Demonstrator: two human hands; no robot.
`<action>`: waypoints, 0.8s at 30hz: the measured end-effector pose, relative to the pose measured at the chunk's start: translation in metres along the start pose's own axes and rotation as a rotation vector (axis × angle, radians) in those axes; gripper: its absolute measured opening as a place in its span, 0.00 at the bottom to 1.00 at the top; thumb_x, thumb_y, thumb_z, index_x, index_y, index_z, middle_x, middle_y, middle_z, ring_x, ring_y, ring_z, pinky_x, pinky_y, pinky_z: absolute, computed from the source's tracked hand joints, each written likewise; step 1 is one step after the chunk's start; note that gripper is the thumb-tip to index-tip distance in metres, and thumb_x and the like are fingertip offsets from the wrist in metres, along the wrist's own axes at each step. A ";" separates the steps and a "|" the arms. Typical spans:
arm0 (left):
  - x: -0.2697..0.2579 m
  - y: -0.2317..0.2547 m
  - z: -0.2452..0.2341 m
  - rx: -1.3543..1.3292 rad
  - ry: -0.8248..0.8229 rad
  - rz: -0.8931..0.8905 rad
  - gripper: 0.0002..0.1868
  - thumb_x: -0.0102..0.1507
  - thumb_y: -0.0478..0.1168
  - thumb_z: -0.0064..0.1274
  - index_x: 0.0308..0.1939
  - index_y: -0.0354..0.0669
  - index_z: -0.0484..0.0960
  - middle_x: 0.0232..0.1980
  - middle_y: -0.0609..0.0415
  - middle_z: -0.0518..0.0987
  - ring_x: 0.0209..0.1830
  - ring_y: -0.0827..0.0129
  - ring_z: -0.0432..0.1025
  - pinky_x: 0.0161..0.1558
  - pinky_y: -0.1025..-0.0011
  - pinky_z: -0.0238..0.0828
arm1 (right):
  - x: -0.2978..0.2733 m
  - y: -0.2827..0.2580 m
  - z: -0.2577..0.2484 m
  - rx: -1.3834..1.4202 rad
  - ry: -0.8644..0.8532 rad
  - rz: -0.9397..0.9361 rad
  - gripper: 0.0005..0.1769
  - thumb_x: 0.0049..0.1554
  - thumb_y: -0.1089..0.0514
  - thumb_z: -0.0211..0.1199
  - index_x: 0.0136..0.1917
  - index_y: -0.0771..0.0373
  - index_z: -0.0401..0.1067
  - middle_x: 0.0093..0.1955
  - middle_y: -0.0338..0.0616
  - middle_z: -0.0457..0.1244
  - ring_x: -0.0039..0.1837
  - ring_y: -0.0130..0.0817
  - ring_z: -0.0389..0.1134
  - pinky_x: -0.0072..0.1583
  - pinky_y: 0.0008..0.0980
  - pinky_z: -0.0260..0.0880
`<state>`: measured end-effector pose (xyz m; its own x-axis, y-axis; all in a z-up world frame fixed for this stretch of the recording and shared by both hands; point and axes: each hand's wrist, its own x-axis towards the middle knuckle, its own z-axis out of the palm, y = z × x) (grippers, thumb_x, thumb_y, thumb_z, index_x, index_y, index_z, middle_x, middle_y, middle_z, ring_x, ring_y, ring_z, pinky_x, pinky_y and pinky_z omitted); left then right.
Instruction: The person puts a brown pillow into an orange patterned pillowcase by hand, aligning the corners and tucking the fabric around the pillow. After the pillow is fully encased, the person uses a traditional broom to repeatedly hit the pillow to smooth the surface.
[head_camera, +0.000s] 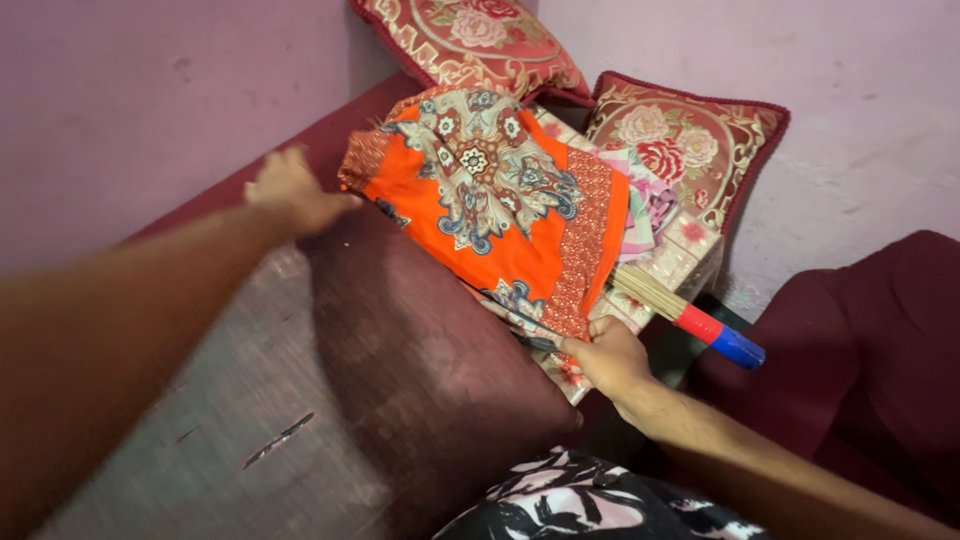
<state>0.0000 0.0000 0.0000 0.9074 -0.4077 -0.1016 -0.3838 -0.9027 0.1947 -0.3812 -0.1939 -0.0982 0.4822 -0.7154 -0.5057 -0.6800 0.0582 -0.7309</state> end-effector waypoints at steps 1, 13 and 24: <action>-0.018 0.008 0.003 -0.050 0.017 0.045 0.54 0.52 0.64 0.68 0.74 0.45 0.60 0.72 0.43 0.64 0.75 0.53 0.57 0.72 0.47 0.51 | -0.004 -0.005 0.000 -0.001 -0.002 -0.001 0.23 0.53 0.54 0.70 0.55 0.70 0.69 0.44 0.47 0.70 0.40 0.31 0.72 0.40 0.33 0.75; -0.273 0.126 0.022 -0.707 -0.252 0.010 0.18 0.56 0.54 0.60 0.41 0.48 0.87 0.44 0.50 0.84 0.46 0.58 0.79 0.52 0.60 0.73 | -0.031 -0.028 -0.010 -0.511 0.133 -0.247 0.41 0.48 0.41 0.73 0.61 0.67 0.57 0.50 0.63 0.67 0.56 0.61 0.70 0.58 0.54 0.69; -0.300 0.134 0.088 -0.961 -1.166 -0.391 0.39 0.60 0.66 0.48 0.62 0.38 0.80 0.50 0.51 0.86 0.51 0.62 0.76 0.58 0.60 0.65 | -0.054 -0.050 -0.031 -0.895 0.204 -0.721 0.30 0.49 0.52 0.71 0.61 0.61 0.63 0.52 0.60 0.61 0.45 0.58 0.70 0.48 0.53 0.71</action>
<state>-0.3383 -0.0108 -0.0290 0.1176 -0.4661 -0.8769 0.4984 -0.7361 0.4581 -0.3902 -0.1794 -0.0199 0.8732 -0.4859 0.0375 -0.4707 -0.8608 -0.1935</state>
